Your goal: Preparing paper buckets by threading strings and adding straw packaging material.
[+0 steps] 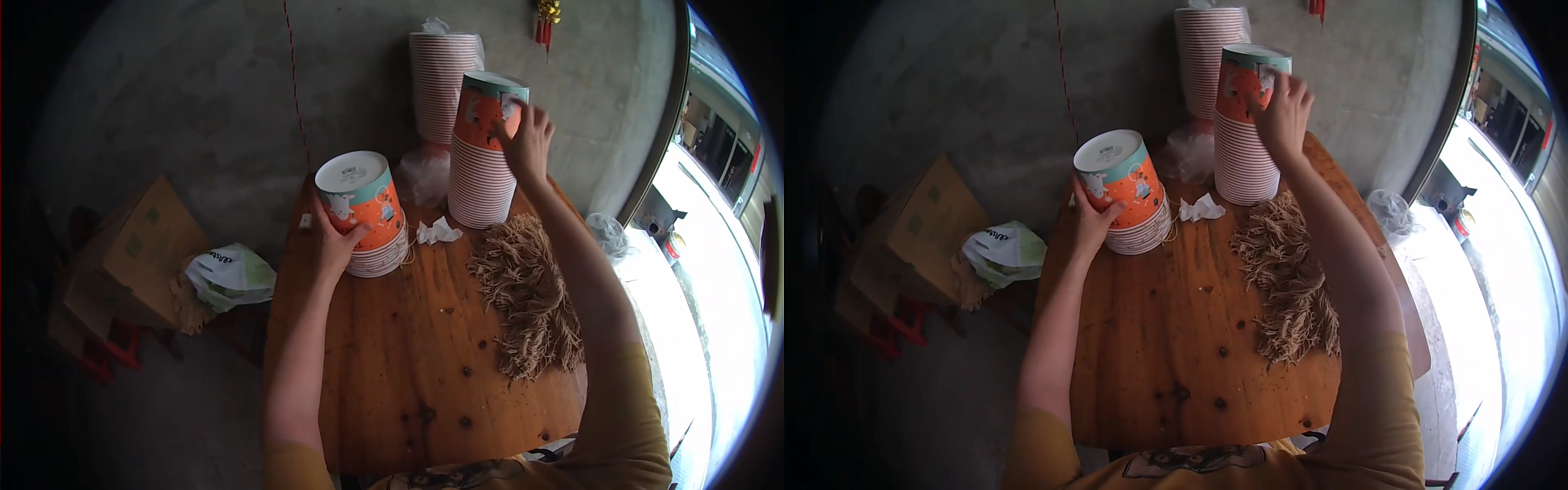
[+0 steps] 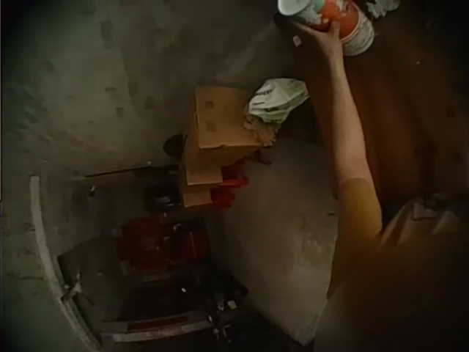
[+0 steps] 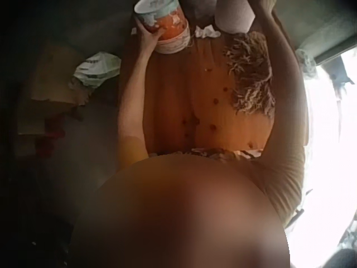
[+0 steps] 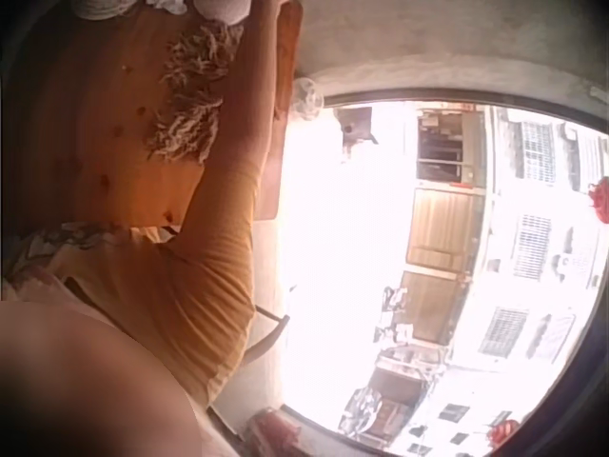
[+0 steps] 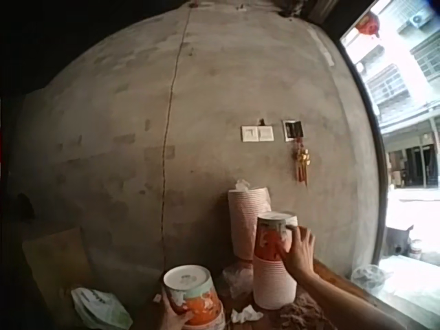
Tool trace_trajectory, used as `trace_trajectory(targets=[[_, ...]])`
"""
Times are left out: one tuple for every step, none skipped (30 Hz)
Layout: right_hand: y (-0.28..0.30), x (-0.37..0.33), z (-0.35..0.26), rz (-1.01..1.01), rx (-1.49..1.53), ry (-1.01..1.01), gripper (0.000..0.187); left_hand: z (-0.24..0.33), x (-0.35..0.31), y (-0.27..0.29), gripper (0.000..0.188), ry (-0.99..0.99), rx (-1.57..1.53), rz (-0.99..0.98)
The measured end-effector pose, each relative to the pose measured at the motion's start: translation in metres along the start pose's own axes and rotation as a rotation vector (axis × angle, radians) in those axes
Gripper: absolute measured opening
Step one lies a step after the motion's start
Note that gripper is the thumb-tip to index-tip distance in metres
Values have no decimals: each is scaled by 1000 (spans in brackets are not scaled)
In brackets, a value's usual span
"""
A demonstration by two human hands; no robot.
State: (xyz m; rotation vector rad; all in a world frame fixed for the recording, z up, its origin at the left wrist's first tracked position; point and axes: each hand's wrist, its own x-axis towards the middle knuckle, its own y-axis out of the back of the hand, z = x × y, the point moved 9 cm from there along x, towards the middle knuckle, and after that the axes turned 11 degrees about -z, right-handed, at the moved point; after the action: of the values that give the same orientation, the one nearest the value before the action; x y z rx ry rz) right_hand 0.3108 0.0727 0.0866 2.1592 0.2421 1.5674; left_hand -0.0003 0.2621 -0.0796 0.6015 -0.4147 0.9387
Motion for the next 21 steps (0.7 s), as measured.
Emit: trace_trajectory(targets=[[6, 11, 11, 65, -17, 1, 66, 0, 1, -2, 118, 4, 15, -4], [3, 25, 26, 52, 70, -62, 78, 1, 2, -5, 118, -3, 13, -5], [-2, 35, 33, 54, 72, -60, 78, 0, 1, -3, 118, -7, 37, 21], [-15, 45, 49, -48, 150, -156, 85, 1, 1, -2, 118, -15, 58, 47], [-30, 53, 64, -150, 228, -250, 91, 0, 1, -3, 118, -21, 58, 49], [-40, 58, 73, -190, 178, -280, 99, -1, 1, -5, 118, -15, 60, 44], [-44, 62, 76, -183, 183, -273, 99, 0, 2, -4, 117, -13, 67, 45], [-55, 64, 83, -257, 302, -294, 99, 2, 3, -5, 117, -22, 69, 50], [-65, 65, 76, -340, 431, -311, 98, -1, 0, -5, 117, 7, 53, 40], [-61, 64, 73, -317, 417, -323, 91, -4, -1, -6, 117, 37, 34, 29], [-59, 67, 69, -318, 425, -315, 91, -4, 0, -5, 117, 33, 49, 29], [-55, 67, 65, -332, 417, -333, 86, -5, -2, -2, 117, 37, 54, 36], [-53, 67, 60, -346, 409, -351, 81, -5, -2, 2, 117, 15, 66, 42], [-49, 67, 53, -307, 404, -330, 76, -5, -3, 6, 117, -7, 77, 48], [-48, 68, 57, -307, 397, -329, 76, -4, -1, 3, 117, -7, 70, 48], [-44, 69, 62, -272, 384, -331, 77, -4, 0, 0, 117, 3, 67, 43], [-40, 70, 66, -237, 372, -333, 78, -3, 1, -3, 117, 13, 63, 38], [-39, 72, 66, -237, 371, -333, 78, -4, 1, -3, 117, 14, 62, 38], [-39, 77, 64, -255, 381, -300, 78, -4, 1, -3, 117, 7, 66, 37], [-38, 80, 61, -273, 392, -267, 79, -3, 1, -4, 117, 0, 70, 35], [-34, 82, 57, -273, 396, -266, 79, -3, 1, -2, 117, 0, 74, 37]])
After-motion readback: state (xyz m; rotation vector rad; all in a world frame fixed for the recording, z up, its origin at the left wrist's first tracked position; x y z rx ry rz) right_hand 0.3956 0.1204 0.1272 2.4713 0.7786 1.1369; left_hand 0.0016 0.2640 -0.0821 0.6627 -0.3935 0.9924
